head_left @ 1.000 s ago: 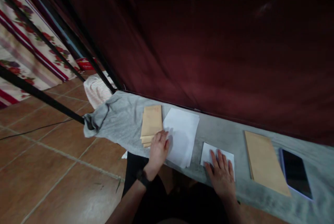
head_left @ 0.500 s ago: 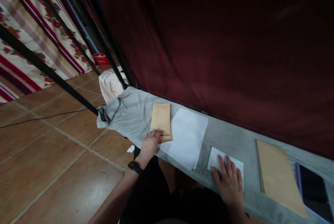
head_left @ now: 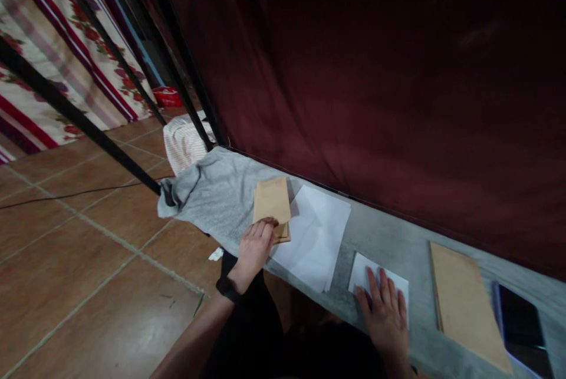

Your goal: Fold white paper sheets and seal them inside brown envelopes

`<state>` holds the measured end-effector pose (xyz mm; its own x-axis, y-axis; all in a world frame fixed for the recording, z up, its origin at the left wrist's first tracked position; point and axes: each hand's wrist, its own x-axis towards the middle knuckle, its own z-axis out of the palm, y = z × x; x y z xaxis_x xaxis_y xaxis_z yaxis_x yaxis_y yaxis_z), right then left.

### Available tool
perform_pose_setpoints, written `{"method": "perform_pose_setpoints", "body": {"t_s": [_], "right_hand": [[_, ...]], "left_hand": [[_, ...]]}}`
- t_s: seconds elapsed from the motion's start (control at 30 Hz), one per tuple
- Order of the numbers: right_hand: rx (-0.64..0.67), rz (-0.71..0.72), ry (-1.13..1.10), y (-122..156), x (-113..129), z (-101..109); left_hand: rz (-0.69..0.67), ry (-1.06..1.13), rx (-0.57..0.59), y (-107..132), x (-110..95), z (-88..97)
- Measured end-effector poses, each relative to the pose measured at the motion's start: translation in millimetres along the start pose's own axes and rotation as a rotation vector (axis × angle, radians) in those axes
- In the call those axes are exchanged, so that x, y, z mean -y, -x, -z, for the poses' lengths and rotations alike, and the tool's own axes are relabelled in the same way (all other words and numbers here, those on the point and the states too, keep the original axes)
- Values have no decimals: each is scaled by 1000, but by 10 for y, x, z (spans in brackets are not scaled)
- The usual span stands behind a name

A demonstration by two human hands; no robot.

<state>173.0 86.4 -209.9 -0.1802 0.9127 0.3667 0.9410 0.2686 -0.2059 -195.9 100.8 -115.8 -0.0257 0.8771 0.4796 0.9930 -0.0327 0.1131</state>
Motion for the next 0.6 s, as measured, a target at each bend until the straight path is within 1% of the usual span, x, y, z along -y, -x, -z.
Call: {"method": "perform_pose_setpoints", "body": {"t_s": [0.1, 0.17, 0.27, 0.37, 0.47, 0.53, 0.6], "right_hand": [[-17, 14, 22, 21, -39, -70], [-32, 17, 45, 30, -59, -114], [-31, 6, 69, 33, -74, -149], [1, -17, 34, 13, -77, -124], [29, -66, -144, -54, -37, -22], [40, -147, -371, -132, 55, 82], [62, -287, -671, -228, 218, 189]], "left_hand": [[-87, -3, -67, -69, -180, 89], [-159, 1, -87, -74, -333, 130], [-269, 39, -44, -16, -600, 142], [-366, 91, 10, 73, -860, 104], [-427, 134, 52, 136, -1050, 59], [-446, 159, 88, 159, -1134, 37], [-460, 179, 127, 178, -1197, 18]]}}
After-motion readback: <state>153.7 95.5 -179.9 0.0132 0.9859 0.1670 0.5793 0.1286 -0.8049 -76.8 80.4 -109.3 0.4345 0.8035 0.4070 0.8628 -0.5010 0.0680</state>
